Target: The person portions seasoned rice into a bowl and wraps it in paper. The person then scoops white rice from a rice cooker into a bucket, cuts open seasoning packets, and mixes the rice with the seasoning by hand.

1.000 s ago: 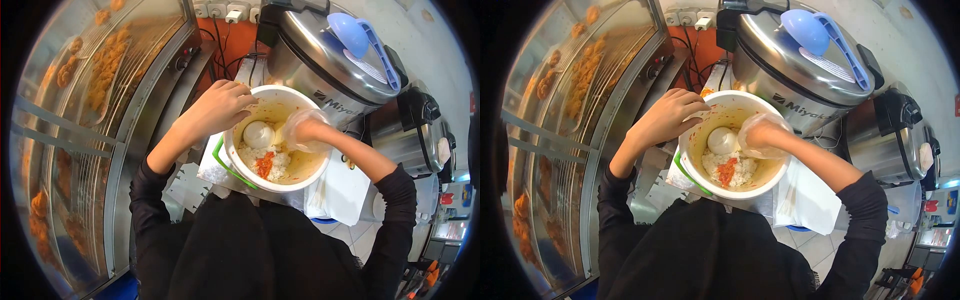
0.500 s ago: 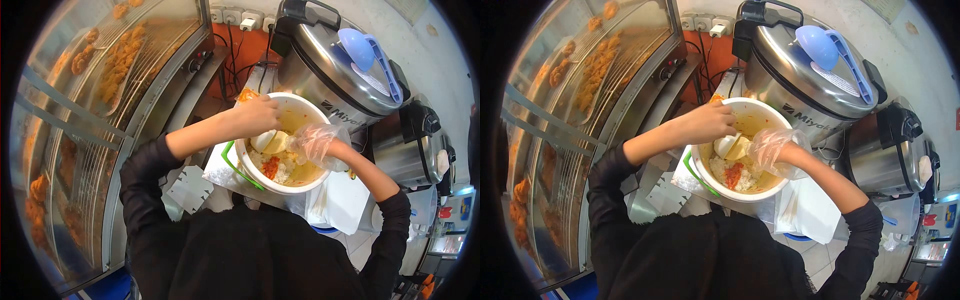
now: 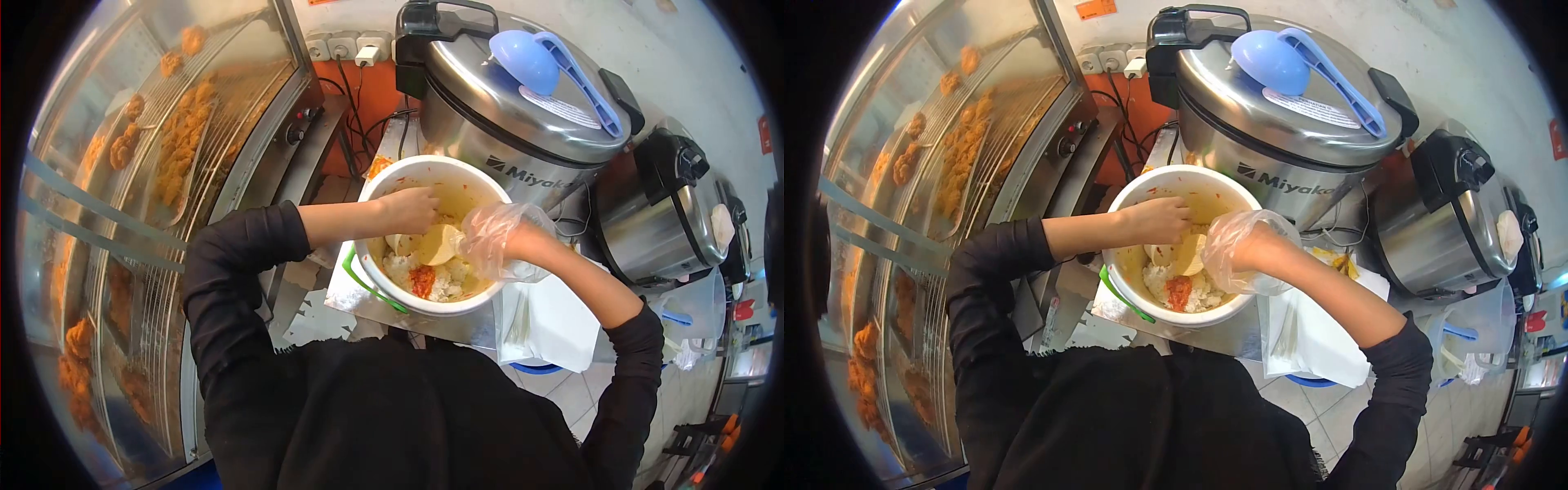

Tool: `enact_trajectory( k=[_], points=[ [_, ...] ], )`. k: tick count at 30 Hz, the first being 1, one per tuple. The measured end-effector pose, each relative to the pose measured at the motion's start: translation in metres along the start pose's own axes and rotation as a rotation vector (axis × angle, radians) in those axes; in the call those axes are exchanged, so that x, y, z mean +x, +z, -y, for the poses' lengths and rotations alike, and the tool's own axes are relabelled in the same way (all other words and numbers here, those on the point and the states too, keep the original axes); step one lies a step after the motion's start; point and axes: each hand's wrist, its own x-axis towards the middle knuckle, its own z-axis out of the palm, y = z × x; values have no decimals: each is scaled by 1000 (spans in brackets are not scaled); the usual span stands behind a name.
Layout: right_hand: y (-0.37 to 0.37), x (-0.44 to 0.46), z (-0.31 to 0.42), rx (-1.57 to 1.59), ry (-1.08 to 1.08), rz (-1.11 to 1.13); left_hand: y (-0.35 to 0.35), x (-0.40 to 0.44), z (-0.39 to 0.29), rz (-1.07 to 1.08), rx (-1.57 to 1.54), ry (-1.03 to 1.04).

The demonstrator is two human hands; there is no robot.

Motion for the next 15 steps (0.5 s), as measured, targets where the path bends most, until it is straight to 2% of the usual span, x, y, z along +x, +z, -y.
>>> enact_trajectory(
  k=[1, 2, 4, 5, 7, 8, 10, 13, 15],
  points=[
    [-3, -3, 2, 20, 128, 43, 1, -1, 0, 15, 37, 22],
    [-3, -9, -1, 21, 125, 41, 3, -2, 0, 18, 37, 22],
    [-3, -25, -9, 45, 83, -144, 6, -3, 2, -36, 56, 18],
    [-15, -35, -5, 46, 82, -144, 5, -5, 5, -36, 55, 18],
    [-44, -60, 0, 76, 170, -139, 1, -10, 12, -225, -150, -8],
    [-46, -71, -6, 76, 166, -136, -7, -15, 17, -224, -154, -10],
    [-44, -93, -23, 189, 98, -262, -25, -30, 25, -390, -267, -147],
    [-69, -110, -18, 173, 81, -149, -61, -65, 22, -483, -386, -400],
    [-65, -107, -14, 142, 20, -212, -86, -98, 10, -574, -361, -589]
  ],
)
